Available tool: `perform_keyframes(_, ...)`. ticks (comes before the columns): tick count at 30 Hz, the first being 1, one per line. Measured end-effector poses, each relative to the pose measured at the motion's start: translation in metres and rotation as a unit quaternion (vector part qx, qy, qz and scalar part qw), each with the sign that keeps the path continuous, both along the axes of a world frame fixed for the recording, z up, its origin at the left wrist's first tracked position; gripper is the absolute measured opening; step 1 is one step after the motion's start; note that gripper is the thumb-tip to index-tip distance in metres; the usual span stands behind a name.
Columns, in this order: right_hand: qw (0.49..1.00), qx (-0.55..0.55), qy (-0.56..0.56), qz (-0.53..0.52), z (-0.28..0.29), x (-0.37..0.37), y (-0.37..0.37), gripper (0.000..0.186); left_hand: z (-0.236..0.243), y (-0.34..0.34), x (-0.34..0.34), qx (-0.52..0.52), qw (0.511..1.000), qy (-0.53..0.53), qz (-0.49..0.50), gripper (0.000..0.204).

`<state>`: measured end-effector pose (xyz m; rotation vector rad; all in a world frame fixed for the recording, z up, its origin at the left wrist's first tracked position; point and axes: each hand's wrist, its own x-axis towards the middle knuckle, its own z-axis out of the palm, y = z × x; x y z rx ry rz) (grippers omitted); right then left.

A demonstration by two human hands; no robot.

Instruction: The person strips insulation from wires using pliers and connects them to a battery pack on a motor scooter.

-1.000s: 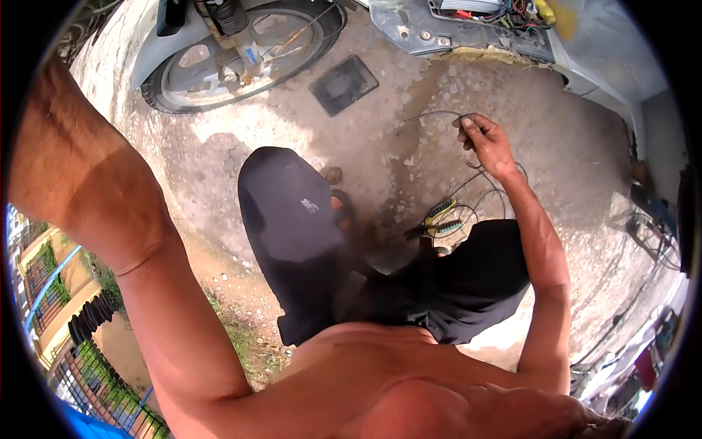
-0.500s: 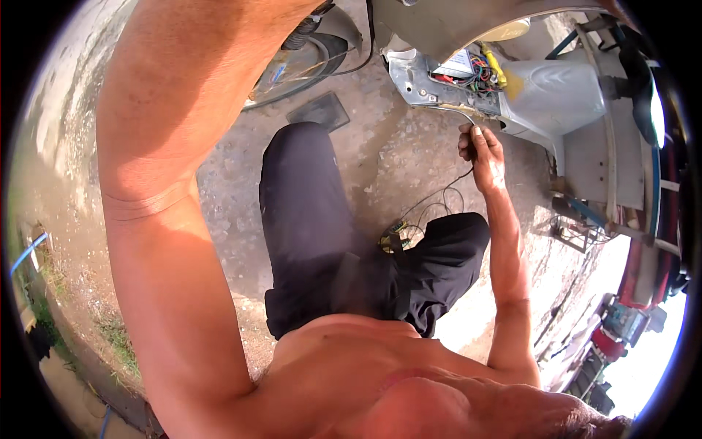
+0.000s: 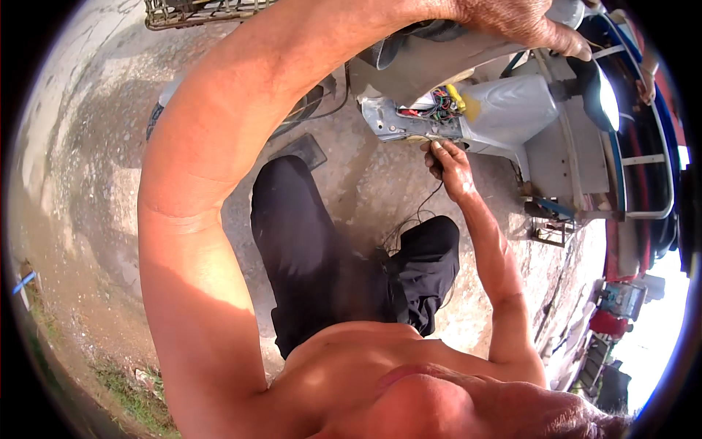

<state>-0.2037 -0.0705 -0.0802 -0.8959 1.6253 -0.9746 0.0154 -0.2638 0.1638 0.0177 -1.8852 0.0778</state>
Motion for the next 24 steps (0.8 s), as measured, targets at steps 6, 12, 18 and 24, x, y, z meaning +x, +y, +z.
perform_keyframes(6,0.999,-0.03,0.035,-0.004,0.068,-0.023,0.01,0.029,0.037,0.02,0.003,-0.008,0.996,-0.067,0.06,0.064)
perform_keyframes(12,0.995,-0.101,0.02,-0.01,0.113,-0.039,0.025,0.032,0.03,0.013,-0.008,-0.057,0.993,-0.062,0.081,0.059)
perform_keyframes(18,0.98,-0.192,0.042,-0.011,0.177,-0.035,0.01,0.031,0.034,0.023,0.002,-0.032,0.995,-0.067,0.068,0.055)
perform_keyframes(24,0.924,-0.374,0.08,-0.015,0.275,-0.044,-0.008,0.034,0.038,0.026,-0.005,-0.032,0.994,-0.08,0.066,0.056)
